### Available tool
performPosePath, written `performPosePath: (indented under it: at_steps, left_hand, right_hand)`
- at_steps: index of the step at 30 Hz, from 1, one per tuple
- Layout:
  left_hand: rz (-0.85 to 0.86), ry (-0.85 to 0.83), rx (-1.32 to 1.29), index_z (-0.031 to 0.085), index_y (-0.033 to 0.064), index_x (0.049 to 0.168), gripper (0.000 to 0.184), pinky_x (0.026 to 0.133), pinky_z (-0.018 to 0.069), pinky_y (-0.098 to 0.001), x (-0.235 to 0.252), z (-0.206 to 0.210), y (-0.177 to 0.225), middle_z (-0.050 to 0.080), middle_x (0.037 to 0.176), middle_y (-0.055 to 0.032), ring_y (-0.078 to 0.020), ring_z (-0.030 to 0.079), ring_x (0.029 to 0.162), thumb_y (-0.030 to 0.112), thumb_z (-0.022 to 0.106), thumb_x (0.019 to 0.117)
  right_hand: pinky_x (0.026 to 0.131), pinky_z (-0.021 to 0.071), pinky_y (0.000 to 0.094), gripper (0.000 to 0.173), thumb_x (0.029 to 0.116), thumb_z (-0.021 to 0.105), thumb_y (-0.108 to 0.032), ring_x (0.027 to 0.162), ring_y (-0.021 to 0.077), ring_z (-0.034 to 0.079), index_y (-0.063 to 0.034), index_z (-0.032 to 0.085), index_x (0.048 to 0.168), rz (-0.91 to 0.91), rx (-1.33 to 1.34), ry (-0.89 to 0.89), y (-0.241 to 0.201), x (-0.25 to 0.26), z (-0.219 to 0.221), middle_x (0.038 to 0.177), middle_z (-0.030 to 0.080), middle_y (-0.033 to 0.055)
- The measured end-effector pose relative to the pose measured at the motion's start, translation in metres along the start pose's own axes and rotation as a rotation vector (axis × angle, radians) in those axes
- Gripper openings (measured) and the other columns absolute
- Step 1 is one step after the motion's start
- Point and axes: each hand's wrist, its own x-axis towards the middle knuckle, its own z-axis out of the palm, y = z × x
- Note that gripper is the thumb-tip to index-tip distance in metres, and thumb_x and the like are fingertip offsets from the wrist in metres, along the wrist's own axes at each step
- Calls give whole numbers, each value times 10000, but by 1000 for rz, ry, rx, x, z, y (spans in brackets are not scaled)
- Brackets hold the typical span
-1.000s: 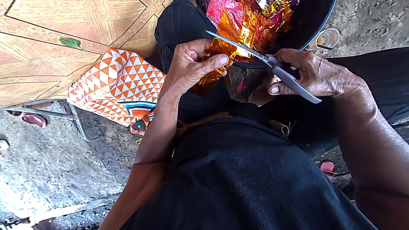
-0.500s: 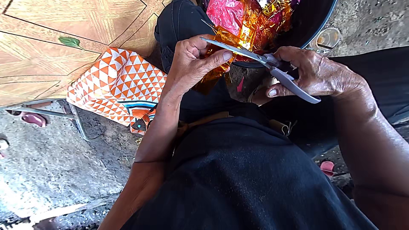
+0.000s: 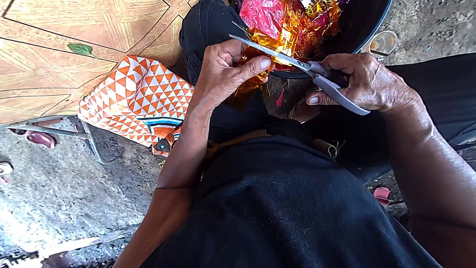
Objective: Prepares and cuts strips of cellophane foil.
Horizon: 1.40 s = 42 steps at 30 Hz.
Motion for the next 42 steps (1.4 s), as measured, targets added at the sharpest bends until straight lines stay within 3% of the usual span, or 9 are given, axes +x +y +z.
performPosePath:
  at_steps: [6,14,17,21,25,32,37,42]
  left_hand:
    - [-12,-25,16,684,3,1052,141,788,663,-370,-2,-3,-3,767,933,-42,-166,762,856,-13,718,915]
    - [-51,-17,-9,686,-18,1056,151,774,660,-353,-5,-6,-7,766,906,-59,-167,760,828,-21,721,909]
    - [-63,-8,-20,680,-7,1045,144,769,665,-362,-5,-6,-6,766,902,-57,-175,763,824,-26,720,909]
    - [-38,-5,-8,688,10,1027,137,765,658,-335,-5,-5,-6,767,895,-35,-148,758,815,-26,727,901]
    - [-26,25,-4,684,9,1046,161,772,663,-356,-5,-4,-7,765,916,-23,-146,758,830,-32,727,897]
    - [-6,62,-37,670,18,1050,173,777,660,-362,-2,-2,-8,765,913,-18,-143,755,825,-53,714,898]
    - [-24,62,13,676,16,1025,170,768,650,-320,-2,1,-6,766,882,-19,-120,750,805,-42,742,879]
    - [-11,39,4,690,4,1028,151,778,659,-360,-1,2,-6,768,896,-36,-147,756,818,-28,742,890]
  right_hand:
    - [542,363,184,544,834,674,-675,607,-44,463,-134,622,852,-25,-11,26,3,-1,-1,685,525,-92]
    - [501,336,197,515,852,678,-655,550,-33,438,-151,596,783,-17,10,34,5,-2,0,629,495,-95]
    - [560,399,191,600,789,663,-760,635,-36,487,-170,610,882,36,1,-60,3,-2,-2,733,539,-102]
    - [722,449,231,721,757,651,-787,839,11,536,-121,632,1030,40,1,-134,4,-3,-4,925,578,-43]
    - [776,470,230,771,724,667,-796,907,16,556,-123,646,1100,81,18,-165,4,-6,-9,1002,604,-34]
    - [753,467,251,734,730,671,-773,886,30,559,-123,654,1071,79,3,-154,2,-7,-8,987,606,-28]
    - [743,463,232,719,743,660,-794,853,17,553,-133,642,1027,33,-8,-133,0,-2,-4,927,593,-42]
    - [666,438,181,680,737,679,-784,769,-35,527,-158,646,998,58,13,-107,-1,-1,-3,872,580,-87]
